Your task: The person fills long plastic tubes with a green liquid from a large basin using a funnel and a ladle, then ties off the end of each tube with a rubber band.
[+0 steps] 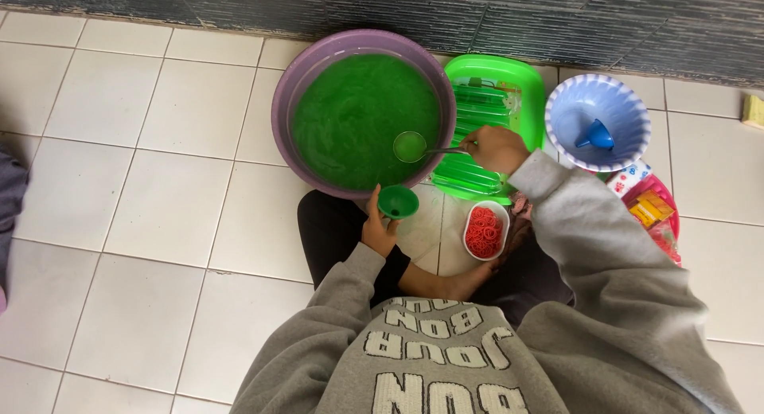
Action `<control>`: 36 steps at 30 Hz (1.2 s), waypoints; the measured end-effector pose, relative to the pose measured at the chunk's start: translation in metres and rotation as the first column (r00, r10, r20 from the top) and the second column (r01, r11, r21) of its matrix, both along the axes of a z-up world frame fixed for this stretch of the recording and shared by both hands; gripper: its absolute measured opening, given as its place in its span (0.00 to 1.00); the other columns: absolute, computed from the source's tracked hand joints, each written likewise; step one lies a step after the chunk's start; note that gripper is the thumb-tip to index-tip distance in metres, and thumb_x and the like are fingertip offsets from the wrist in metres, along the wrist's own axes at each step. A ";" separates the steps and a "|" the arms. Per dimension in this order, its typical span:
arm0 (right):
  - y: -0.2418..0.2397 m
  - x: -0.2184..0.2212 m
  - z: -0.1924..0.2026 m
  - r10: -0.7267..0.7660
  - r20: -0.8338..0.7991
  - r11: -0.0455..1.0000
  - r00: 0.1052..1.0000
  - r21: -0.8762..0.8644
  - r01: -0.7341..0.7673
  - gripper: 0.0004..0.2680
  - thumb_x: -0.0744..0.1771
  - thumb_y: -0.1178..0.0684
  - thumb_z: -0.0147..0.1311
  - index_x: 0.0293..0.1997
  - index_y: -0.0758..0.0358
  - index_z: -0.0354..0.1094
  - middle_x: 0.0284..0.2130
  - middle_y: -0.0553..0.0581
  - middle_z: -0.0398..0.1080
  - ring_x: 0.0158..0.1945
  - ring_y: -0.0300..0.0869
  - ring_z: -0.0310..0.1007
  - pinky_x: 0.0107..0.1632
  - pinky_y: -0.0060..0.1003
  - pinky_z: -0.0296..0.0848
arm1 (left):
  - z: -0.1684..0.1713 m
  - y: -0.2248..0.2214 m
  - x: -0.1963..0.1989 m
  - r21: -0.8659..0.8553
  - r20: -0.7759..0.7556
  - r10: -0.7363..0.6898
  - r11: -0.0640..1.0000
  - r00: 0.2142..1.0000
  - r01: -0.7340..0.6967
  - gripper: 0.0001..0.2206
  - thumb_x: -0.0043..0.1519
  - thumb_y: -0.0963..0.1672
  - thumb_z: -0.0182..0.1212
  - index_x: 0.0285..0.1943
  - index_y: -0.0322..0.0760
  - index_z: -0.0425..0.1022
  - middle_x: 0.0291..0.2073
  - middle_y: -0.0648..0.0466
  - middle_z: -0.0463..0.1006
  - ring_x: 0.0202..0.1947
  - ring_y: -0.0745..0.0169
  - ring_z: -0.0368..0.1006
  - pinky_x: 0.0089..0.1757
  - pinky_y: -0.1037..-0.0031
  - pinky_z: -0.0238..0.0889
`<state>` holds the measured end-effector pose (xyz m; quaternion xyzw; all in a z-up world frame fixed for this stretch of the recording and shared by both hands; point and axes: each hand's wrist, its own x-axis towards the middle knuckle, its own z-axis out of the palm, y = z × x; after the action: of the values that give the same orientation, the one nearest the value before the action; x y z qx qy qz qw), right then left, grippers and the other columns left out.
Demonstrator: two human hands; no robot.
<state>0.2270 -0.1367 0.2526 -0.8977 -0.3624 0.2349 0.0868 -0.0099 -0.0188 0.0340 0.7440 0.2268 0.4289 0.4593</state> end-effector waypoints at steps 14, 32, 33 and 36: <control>-0.057 -0.064 0.113 0.067 0.040 0.996 0.997 0.049 -0.069 0.12 0.71 0.49 0.47 0.56 0.57 0.76 0.34 0.68 0.79 0.37 0.59 0.78 0.49 0.54 0.74 | 0.053 0.020 0.037 0.022 -0.100 -0.153 0.988 0.983 0.156 0.37 0.65 0.46 0.63 0.81 0.44 0.43 0.44 0.38 0.82 0.35 0.42 0.81 0.37 0.61 0.75; -0.133 -0.075 0.001 -0.126 0.832 0.789 0.541 0.414 -0.454 0.06 0.71 0.47 0.58 0.48 0.53 0.74 0.24 0.47 0.71 0.27 0.40 0.74 0.36 0.34 0.75 | 0.090 0.039 0.032 0.104 -0.017 -0.183 0.977 0.983 0.184 0.34 0.66 0.44 0.65 0.79 0.50 0.50 0.68 0.42 0.68 0.51 0.36 0.76 0.39 0.57 0.77; -0.133 -0.070 -0.011 -0.176 0.815 0.774 0.552 0.461 -0.434 0.07 0.71 0.46 0.58 0.48 0.55 0.73 0.23 0.48 0.70 0.26 0.43 0.73 0.36 0.36 0.76 | 0.091 0.040 0.031 0.115 -0.007 -0.172 0.978 0.985 0.171 0.32 0.67 0.43 0.64 0.79 0.51 0.51 0.66 0.43 0.70 0.48 0.36 0.77 0.37 0.59 0.78; -0.127 -0.051 -0.052 -0.233 0.704 0.740 0.672 0.576 -0.347 0.06 0.72 0.53 0.57 0.48 0.63 0.66 0.27 0.56 0.73 0.28 0.51 0.76 0.34 0.43 0.75 | 0.102 0.043 0.027 0.145 -0.013 -0.155 0.977 0.988 0.155 0.32 0.68 0.44 0.62 0.79 0.54 0.50 0.65 0.45 0.71 0.39 0.35 0.79 0.32 0.64 0.77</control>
<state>0.1757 -0.2642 0.2011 -0.8061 -0.4547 -0.2923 0.2409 0.0167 0.0240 0.1356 0.7913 0.1366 0.4067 0.4357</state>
